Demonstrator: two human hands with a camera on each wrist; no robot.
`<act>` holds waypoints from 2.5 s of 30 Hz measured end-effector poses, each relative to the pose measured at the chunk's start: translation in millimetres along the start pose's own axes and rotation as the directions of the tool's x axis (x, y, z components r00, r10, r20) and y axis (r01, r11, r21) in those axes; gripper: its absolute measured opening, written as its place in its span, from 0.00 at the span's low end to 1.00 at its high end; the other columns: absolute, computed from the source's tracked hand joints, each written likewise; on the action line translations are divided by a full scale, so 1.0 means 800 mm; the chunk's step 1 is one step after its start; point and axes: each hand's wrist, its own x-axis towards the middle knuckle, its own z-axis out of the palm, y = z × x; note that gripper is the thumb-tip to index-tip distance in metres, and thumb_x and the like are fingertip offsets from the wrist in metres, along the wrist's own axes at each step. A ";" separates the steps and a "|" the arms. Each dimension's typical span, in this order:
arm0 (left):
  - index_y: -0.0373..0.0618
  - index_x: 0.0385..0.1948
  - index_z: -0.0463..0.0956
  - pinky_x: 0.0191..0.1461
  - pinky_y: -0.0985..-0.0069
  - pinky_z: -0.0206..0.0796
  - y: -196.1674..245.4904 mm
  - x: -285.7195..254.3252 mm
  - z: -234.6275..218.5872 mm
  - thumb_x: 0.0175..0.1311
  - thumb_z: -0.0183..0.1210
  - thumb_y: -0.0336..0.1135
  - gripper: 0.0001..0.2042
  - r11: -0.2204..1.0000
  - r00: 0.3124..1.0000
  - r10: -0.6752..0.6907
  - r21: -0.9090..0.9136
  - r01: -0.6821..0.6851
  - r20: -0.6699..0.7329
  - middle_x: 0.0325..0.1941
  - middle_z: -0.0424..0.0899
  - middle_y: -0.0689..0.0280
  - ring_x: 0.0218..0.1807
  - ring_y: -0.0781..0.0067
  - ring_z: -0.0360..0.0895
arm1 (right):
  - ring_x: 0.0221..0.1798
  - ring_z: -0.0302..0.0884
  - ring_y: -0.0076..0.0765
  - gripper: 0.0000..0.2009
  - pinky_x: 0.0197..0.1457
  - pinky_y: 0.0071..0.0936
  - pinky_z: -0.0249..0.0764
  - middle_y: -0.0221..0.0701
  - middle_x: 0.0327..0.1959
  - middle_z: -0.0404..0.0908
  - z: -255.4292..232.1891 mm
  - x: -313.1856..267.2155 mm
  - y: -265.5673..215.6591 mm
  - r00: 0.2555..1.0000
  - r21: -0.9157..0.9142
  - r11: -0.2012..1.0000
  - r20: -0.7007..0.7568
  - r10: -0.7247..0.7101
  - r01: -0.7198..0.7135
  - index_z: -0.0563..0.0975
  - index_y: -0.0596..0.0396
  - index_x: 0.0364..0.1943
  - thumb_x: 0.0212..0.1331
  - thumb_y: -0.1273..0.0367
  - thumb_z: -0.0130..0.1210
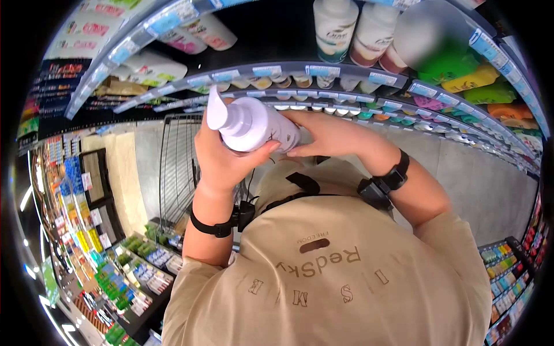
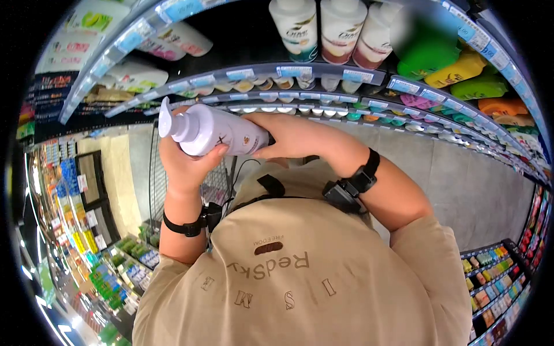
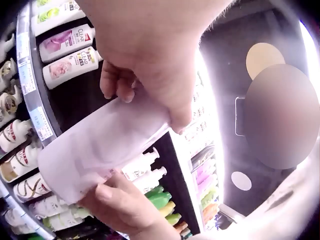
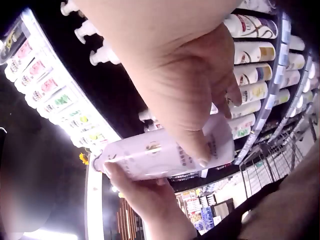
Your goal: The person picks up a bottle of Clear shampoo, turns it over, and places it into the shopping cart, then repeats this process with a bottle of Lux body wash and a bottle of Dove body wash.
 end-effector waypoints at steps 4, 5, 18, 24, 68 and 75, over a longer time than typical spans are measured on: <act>0.34 0.54 0.72 0.49 0.69 0.77 0.007 -0.037 -0.020 0.38 0.83 0.47 0.41 0.984 0.986 -0.159 -0.093 0.154 -0.055 0.44 0.86 0.56 0.44 0.65 0.86 | 0.50 0.82 0.49 0.33 0.52 0.41 0.77 0.45 0.50 0.83 0.025 0.011 -0.004 0.994 -0.024 0.999 0.104 -0.025 0.028 0.73 0.59 0.60 0.49 0.61 0.71; 0.34 0.54 0.72 0.50 0.69 0.76 0.010 -0.044 -0.027 0.40 0.82 0.47 0.40 0.971 0.975 -0.219 -0.110 0.213 -0.048 0.44 0.86 0.56 0.45 0.65 0.85 | 0.50 0.82 0.49 0.33 0.52 0.40 0.77 0.44 0.49 0.83 0.034 0.011 -0.002 0.991 -0.066 0.995 0.109 -0.073 0.081 0.74 0.59 0.58 0.48 0.60 0.72; 0.28 0.59 0.74 0.61 0.67 0.68 -0.025 -0.200 -0.136 0.76 0.47 0.53 0.30 0.812 0.860 -0.508 -0.352 0.466 -0.034 0.56 0.82 0.53 0.54 0.65 0.80 | 0.49 0.81 0.43 0.31 0.51 0.36 0.76 0.41 0.47 0.83 0.132 0.038 -0.017 0.918 -0.072 0.987 0.384 -0.104 0.141 0.77 0.60 0.51 0.46 0.56 0.74; 0.36 0.61 0.72 0.38 0.85 0.65 -0.014 -0.268 -0.196 0.70 0.58 0.50 0.27 0.779 0.796 -0.575 -0.426 0.461 -0.189 0.44 0.81 0.68 0.38 0.83 0.73 | 0.49 0.80 0.46 0.30 0.53 0.37 0.75 0.42 0.47 0.82 0.211 0.063 -0.047 0.858 -0.100 0.979 0.504 -0.101 0.175 0.77 0.60 0.52 0.47 0.58 0.72; 0.42 0.55 0.75 0.36 0.81 0.69 -0.116 -0.651 -0.433 0.70 0.59 0.34 0.15 0.467 0.369 -0.879 -0.700 0.541 -0.301 0.38 0.78 0.70 0.35 0.83 0.73 | 0.55 0.75 0.27 0.27 0.60 0.28 0.71 0.32 0.52 0.81 0.581 0.324 -0.102 0.393 -0.071 0.988 0.912 0.119 -0.134 0.76 0.62 0.59 0.59 0.60 0.66; 0.39 0.45 0.74 0.30 0.84 0.66 -0.171 -0.623 -0.451 0.67 0.64 0.32 0.11 0.397 0.208 -0.917 -0.735 0.550 -0.340 0.34 0.78 0.69 0.28 0.84 0.72 | 0.60 0.71 0.26 0.27 0.66 0.28 0.66 0.30 0.55 0.79 0.600 0.449 -0.061 0.375 -0.103 0.909 0.888 0.268 -0.405 0.74 0.55 0.61 0.61 0.57 0.63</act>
